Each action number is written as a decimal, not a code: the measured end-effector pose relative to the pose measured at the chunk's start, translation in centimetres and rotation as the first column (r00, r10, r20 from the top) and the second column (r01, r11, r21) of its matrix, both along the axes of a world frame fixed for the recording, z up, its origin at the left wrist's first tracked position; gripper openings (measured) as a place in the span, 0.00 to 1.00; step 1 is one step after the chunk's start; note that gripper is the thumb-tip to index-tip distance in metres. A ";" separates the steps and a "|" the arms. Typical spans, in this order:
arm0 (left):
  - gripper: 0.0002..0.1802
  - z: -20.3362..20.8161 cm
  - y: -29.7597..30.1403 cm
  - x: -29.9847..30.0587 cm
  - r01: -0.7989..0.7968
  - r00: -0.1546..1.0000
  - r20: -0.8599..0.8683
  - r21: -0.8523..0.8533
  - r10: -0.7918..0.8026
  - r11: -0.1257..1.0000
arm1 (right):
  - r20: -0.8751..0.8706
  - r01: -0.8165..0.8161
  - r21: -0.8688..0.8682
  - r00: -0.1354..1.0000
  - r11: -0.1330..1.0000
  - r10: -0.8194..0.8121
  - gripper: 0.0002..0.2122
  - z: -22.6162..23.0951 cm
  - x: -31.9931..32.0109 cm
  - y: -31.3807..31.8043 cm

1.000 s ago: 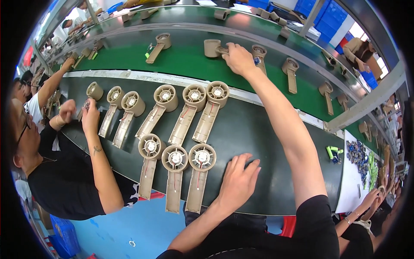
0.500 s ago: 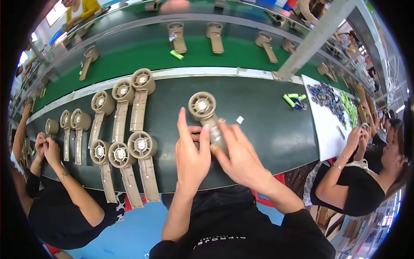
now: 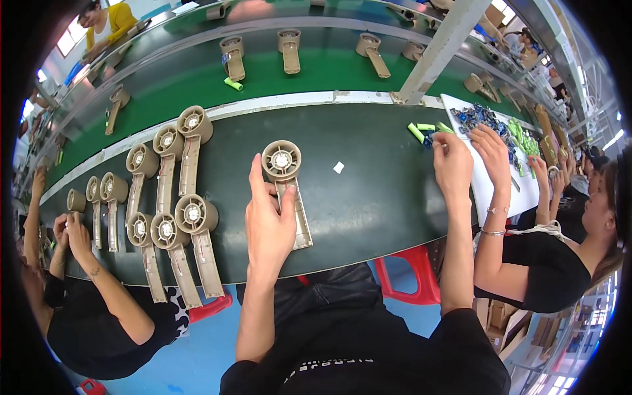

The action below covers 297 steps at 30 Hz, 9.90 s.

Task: The person connects circuit board and battery modules to the wiring inside handheld fan casings by hand, fits the components into each casing, and places the assembled fans onto the conveyor belt.

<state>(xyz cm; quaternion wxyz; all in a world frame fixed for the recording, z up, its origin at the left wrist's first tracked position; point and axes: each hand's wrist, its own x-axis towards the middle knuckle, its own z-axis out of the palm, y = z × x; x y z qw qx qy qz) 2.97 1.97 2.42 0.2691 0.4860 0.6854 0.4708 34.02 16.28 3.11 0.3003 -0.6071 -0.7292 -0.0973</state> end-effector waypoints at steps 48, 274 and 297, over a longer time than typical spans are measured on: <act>0.11 3.5 -4.2 -4.1 0.068 0.639 0.658 0.469 -0.399 0.881 | -0.868 -0.915 -0.266 0.364 0.303 0.338 0.10 1.9 -16.7 -3.7; 0.19 -2.4 -2.8 -1.8 0.013 0.967 -0.231 0.474 0.111 0.880 | -0.209 -0.802 0.130 0.553 0.584 0.806 0.08 -1.5 -19.6 -7.7; 0.20 -1.8 -2.6 -2.2 0.001 0.988 -0.142 0.429 0.067 0.903 | -0.145 -0.810 0.113 0.560 0.576 0.816 0.08 -0.6 -19.9 -7.3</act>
